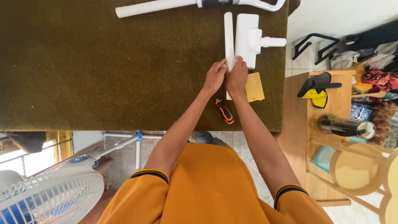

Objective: The person removes the front grille from a pedestal fan, wipes the blades, and reattaches the grille. They then wipe the wand, floor head, dust cup, and filter of a cordless vacuum cleaner with a sponge, separating the wand sections.

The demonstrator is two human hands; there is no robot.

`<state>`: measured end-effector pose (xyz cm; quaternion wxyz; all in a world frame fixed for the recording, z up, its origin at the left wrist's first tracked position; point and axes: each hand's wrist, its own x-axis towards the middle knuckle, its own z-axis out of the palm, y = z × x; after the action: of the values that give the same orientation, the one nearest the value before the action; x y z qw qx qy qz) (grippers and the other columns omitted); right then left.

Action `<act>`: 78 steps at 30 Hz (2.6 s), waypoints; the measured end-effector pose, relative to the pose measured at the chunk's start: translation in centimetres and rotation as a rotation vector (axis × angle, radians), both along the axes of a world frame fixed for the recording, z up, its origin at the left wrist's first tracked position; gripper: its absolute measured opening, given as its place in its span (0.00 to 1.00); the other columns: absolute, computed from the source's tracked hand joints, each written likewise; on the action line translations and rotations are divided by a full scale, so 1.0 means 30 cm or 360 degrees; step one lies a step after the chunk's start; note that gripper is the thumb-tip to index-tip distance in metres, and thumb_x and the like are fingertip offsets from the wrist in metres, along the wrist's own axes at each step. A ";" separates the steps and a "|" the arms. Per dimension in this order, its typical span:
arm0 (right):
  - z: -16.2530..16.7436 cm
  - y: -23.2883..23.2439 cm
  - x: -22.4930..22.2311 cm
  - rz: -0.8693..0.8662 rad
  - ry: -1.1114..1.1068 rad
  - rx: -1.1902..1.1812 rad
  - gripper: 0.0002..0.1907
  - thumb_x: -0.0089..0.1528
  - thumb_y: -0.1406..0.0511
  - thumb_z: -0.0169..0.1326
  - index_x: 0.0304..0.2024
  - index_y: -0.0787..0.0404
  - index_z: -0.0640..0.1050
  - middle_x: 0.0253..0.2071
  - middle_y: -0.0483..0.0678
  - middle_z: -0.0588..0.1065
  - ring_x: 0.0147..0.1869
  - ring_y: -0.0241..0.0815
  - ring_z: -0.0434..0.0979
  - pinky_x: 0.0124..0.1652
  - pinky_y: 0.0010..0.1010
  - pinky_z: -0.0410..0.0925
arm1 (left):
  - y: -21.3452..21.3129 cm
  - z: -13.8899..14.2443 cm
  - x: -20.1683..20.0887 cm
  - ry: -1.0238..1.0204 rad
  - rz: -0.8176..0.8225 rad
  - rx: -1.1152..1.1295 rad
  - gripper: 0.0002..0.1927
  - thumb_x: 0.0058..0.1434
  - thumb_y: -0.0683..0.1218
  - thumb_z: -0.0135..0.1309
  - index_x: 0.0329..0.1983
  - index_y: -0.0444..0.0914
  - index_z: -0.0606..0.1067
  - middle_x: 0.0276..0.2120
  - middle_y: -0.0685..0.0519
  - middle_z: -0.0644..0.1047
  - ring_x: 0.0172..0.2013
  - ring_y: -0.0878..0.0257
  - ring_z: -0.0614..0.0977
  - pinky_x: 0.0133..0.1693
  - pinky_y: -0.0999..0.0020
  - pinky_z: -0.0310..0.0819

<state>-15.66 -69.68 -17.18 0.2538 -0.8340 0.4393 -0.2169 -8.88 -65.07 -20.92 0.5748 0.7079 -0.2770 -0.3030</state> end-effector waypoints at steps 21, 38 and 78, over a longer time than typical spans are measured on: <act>-0.079 0.011 0.048 -0.0026 0.0212 -0.0077 0.28 0.57 0.71 0.60 0.59 0.62 0.69 0.48 0.62 0.66 0.51 0.66 0.69 0.42 0.53 0.65 | -0.051 -0.037 0.089 -0.0013 -0.0213 0.0195 0.19 0.68 0.47 0.47 0.57 0.32 0.75 0.61 0.42 0.73 0.62 0.50 0.76 0.62 0.62 0.68; -0.063 0.076 0.370 0.0309 -0.0071 -0.0040 0.32 0.61 0.69 0.62 0.66 0.62 0.66 0.64 0.61 0.67 0.68 0.63 0.66 0.60 0.51 0.61 | 0.120 0.014 0.452 -0.0529 0.0017 -0.0015 0.22 0.65 0.41 0.53 0.63 0.32 0.71 0.64 0.40 0.71 0.66 0.44 0.71 0.66 0.56 0.66; 0.198 -0.417 0.842 0.0905 0.0455 -0.0953 0.42 0.47 0.58 0.77 0.58 0.65 0.71 0.52 0.56 0.73 0.56 0.60 0.70 0.53 0.50 0.62 | -0.052 0.093 0.899 0.0194 0.0188 -0.0388 0.39 0.71 0.56 0.52 0.76 0.34 0.51 0.70 0.37 0.63 0.70 0.43 0.64 0.68 0.49 0.59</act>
<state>9.61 -82.19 -11.23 -0.0129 -0.9803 0.1405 -0.1385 18.09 -66.63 -18.14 0.6891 0.6281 -0.2343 -0.2753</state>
